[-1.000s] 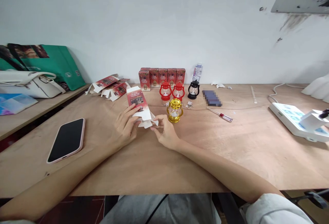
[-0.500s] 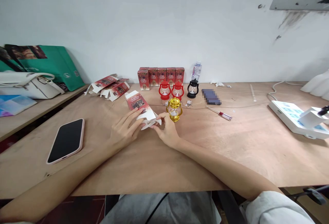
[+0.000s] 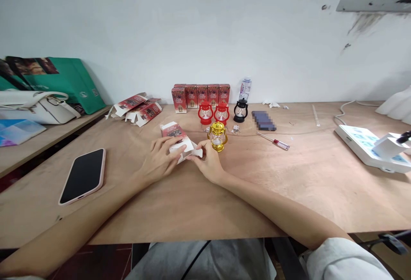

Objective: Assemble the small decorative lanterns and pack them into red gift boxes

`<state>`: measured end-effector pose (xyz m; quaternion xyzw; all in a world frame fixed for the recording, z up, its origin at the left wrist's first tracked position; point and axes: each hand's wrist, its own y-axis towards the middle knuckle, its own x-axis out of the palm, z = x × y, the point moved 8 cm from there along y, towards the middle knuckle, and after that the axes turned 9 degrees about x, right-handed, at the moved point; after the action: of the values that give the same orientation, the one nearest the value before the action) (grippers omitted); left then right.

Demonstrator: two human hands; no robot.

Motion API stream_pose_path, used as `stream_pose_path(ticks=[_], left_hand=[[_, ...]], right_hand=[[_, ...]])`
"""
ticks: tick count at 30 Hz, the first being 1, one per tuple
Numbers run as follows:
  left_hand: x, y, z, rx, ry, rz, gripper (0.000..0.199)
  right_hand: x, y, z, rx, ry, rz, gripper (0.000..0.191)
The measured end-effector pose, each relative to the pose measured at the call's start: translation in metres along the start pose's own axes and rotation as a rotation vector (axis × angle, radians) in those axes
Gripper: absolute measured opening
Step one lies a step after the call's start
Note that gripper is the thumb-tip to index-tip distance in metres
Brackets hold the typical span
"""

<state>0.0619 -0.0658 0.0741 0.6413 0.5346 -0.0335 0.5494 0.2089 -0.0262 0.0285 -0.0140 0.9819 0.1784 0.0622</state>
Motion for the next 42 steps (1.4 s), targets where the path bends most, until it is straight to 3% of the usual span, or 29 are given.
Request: stream_pose_path(ticks=[4,10,17,22,24,26,30,42], left_hand=[[-0.004,0.0,-0.003,-0.052,-0.074,0.066,0.047],[-0.001,-0.001,0.0,-0.014,-0.097,0.05,0.034],[0.0,-0.001,0.0,-0.005,-0.104,0.037,0.037],[0.005,0.001,0.002,0.014,-0.141,-0.059,0.048],[0.008,0.0,0.001,0.023,-0.112,-0.092,0.057],[0.009,-0.001,-0.001,0.039,-0.054,-0.096,0.055],[0.005,-0.002,-0.003,0.071,0.023,-0.029,0.048],[-0.008,-0.003,-0.008,-0.009,-0.063,0.113,0.041]], right_hand=[[0.001,0.0,-0.001,0.018,-0.014,-0.036,0.033],[0.001,0.001,0.006,0.077,0.028,-0.05,0.021],[0.003,0.002,0.01,0.155,0.112,-0.057,0.025],[0.002,0.003,0.012,0.173,0.183,-0.046,0.031],[0.003,0.003,0.01,0.155,0.218,-0.064,0.033],[0.004,0.002,0.005,0.112,0.248,-0.097,0.033],[0.004,-0.002,-0.007,0.018,0.267,-0.129,0.032],[0.005,-0.015,-0.024,-0.202,0.15,-0.223,0.033]])
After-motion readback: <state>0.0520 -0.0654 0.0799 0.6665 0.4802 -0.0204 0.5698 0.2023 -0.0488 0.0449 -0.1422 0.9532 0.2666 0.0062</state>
